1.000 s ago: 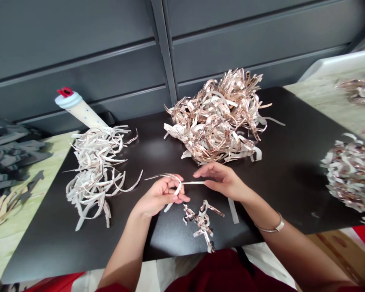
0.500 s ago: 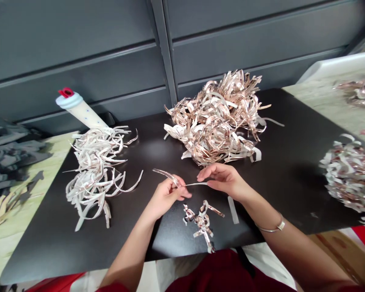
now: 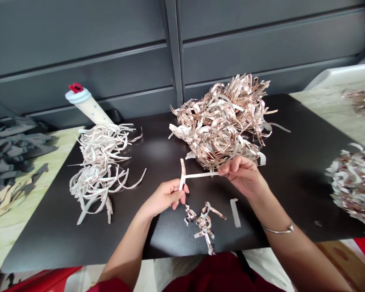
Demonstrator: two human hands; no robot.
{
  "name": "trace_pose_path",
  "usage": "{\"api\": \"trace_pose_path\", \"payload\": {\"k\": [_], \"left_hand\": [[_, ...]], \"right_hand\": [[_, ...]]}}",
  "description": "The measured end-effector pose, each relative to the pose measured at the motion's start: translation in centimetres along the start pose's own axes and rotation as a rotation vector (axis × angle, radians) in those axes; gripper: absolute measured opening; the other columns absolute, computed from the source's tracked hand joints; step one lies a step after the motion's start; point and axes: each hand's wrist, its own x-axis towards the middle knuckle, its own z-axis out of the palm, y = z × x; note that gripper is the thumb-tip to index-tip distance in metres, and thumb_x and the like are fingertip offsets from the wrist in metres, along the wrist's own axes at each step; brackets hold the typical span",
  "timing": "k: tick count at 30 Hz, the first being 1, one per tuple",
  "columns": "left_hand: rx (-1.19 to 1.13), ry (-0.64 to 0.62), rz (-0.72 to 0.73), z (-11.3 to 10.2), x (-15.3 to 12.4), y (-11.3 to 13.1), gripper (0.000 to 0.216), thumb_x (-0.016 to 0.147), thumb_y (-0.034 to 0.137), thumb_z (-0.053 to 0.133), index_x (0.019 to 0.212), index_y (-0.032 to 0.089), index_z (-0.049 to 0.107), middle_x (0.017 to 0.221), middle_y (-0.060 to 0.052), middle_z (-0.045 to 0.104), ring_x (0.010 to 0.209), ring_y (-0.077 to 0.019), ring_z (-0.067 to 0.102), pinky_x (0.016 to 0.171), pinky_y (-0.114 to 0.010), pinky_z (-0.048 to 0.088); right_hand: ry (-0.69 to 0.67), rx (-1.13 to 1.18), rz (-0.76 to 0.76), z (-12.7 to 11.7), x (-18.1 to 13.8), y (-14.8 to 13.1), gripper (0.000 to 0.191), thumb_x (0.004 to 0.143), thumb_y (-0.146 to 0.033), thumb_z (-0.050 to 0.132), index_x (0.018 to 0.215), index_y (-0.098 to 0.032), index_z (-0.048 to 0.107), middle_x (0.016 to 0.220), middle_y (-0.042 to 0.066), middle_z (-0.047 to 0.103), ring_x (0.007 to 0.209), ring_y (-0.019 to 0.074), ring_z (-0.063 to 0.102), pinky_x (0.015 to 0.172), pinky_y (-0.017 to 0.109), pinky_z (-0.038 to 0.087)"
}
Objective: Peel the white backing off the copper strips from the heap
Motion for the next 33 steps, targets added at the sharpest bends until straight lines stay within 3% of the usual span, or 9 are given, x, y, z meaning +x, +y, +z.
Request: {"api": "trace_pose_path", "payload": {"k": [6, 10, 15, 19, 29, 33], "left_hand": [[0.073, -0.003, 0.066, 0.4, -0.2, 0.1, 0.036, 0.089, 0.045, 0.048, 0.107, 0.014, 0.054, 0.065, 0.001, 0.059, 0.043, -0.0046, 0.046, 0.044, -0.017, 0.037], [0.09, 0.029, 0.06, 0.5, -0.3, 0.1, 0.034, 0.089, 0.046, 0.048, 0.098, 0.015, 0.055, 0.063, 0.0, 0.061, 0.05, -0.009, 0.058, 0.05, -0.019, 0.044], [0.076, -0.039, 0.103, 0.8, -0.6, 0.3, 0.03, 0.09, 0.041, 0.05, 0.101, 0.013, 0.055, 0.074, -0.005, 0.068, 0.064, -0.0132, 0.066, 0.063, -0.024, 0.049], [-0.006, -0.061, 0.102, 1.0, -0.8, 0.3, 0.036, 0.086, 0.039, 0.058, 0.111, 0.014, 0.052, 0.082, -0.006, 0.068, 0.07, -0.0157, 0.068, 0.066, -0.027, 0.052], [-0.146, -0.147, 0.075, 1.2, -1.1, 0.7, 0.029, 0.085, 0.035, 0.061, 0.104, 0.013, 0.055, 0.078, -0.006, 0.067, 0.067, -0.0151, 0.068, 0.064, -0.026, 0.052], [-0.035, -0.155, 0.087, 1.4, -1.2, 0.9, 0.025, 0.087, 0.034, 0.057, 0.102, 0.015, 0.055, 0.078, -0.005, 0.067, 0.066, -0.0153, 0.067, 0.065, -0.028, 0.053]], "right_hand": [[-0.019, -0.01, -0.064, 0.8, -0.3, -0.3, 0.009, 0.077, -0.032, 0.068, 0.073, -0.023, 0.066, 0.067, -0.001, 0.069, 0.067, 0.0173, 0.067, 0.072, 0.035, 0.055], [-0.009, 0.013, -0.034, 0.8, -0.3, -0.9, 0.037, 0.085, -0.053, 0.047, 0.08, -0.023, 0.068, 0.069, 0.003, 0.071, 0.081, 0.0254, 0.069, 0.086, 0.048, 0.052], [0.069, -0.15, -0.209, 1.2, -0.3, 0.1, 0.03, 0.085, -0.043, 0.051, 0.077, -0.022, 0.07, 0.083, 0.006, 0.071, 0.097, 0.0266, 0.064, 0.092, 0.045, 0.047], [0.05, -0.349, -0.373, 1.4, -0.6, 1.2, 0.025, 0.088, -0.036, 0.052, 0.081, -0.022, 0.071, 0.086, 0.006, 0.07, 0.1, 0.0261, 0.06, 0.097, 0.045, 0.042], [-0.151, -0.694, -0.399, 2.7, -1.5, 1.2, 0.02, 0.091, -0.033, 0.051, 0.094, -0.023, 0.068, 0.09, 0.007, 0.069, 0.095, 0.0246, 0.06, 0.092, 0.045, 0.044], [-0.166, -0.81, -0.445, 3.8, -1.7, 1.5, 0.017, 0.089, -0.031, 0.055, 0.1, -0.024, 0.066, 0.098, 0.008, 0.069, 0.1, 0.0253, 0.059, 0.094, 0.047, 0.044]]}}
